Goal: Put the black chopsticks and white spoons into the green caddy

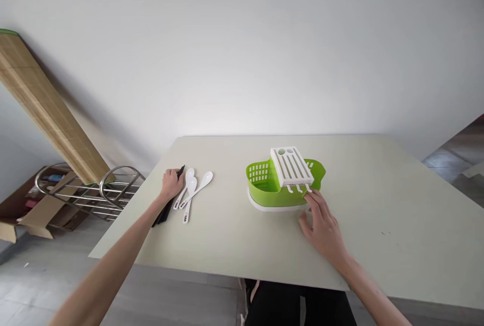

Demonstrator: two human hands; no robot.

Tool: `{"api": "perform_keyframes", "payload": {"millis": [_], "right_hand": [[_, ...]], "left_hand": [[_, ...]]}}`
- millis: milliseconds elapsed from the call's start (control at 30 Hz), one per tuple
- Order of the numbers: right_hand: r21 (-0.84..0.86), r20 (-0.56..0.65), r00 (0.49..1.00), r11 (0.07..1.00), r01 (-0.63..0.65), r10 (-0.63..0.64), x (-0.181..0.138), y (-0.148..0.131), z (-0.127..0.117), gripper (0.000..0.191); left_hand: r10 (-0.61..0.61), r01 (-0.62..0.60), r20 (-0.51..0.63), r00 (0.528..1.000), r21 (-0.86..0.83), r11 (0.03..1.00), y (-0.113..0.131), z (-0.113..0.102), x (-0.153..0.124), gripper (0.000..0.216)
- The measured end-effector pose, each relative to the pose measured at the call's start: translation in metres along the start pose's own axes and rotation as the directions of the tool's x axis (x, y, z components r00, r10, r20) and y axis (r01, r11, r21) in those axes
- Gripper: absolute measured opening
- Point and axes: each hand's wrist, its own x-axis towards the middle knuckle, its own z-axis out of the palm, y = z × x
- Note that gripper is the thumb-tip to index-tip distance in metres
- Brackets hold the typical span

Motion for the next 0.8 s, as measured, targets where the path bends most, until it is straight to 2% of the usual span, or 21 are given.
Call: {"api": "perform_keyframes", "payload": {"millis": [133,300,400,500,600,667,733,800], "right_hand": [[-0.016,-0.003,1.000,1.000,0.008,-0.008,0.000,-0.001,0.000,0.065],[-0.086,0.024,0.999,0.995,0.045,-0.043,-0.002,0.000,0.000,0.072],[-0.139,0.058,0.996,0.987,0.076,-0.069,-0.002,0.001,0.003,0.076],[-0.169,0.122,0.989,0.979,0.110,-0.090,0.008,-0.003,0.013,0.079],[-0.172,0.208,0.973,0.975,0.139,-0.102,0.033,-0.015,0.030,0.081],[-0.166,0.270,0.956,0.972,0.164,-0.115,0.057,-0.026,0.047,0.082],[-0.159,0.330,0.935,0.968,0.193,-0.132,0.085,-0.040,0.066,0.083],[-0.147,0.386,0.912,0.966,0.212,-0.141,0.113,-0.057,0.087,0.084]], "left_hand": [[0.033,-0.033,-0.019,0.999,0.009,0.999,-0.001,0.003,-0.005,0.051],[0.060,-0.061,-0.044,0.997,-0.016,0.998,0.006,-0.011,-0.020,0.052],[0.137,-0.144,-0.138,0.981,-0.042,0.989,0.022,-0.025,-0.060,0.047],[0.270,-0.299,-0.263,0.926,-0.076,0.951,0.043,-0.037,-0.123,0.036],[0.374,-0.406,-0.221,0.901,-0.122,0.906,0.058,-0.040,-0.186,0.026],[0.453,-0.458,-0.073,0.889,-0.194,0.868,0.061,-0.038,-0.216,0.023],[0.479,-0.453,0.052,0.876,-0.252,0.855,0.062,-0.034,-0.236,0.023],[0.456,-0.420,0.087,0.886,-0.268,0.867,0.063,-0.029,-0.245,0.020]]}}
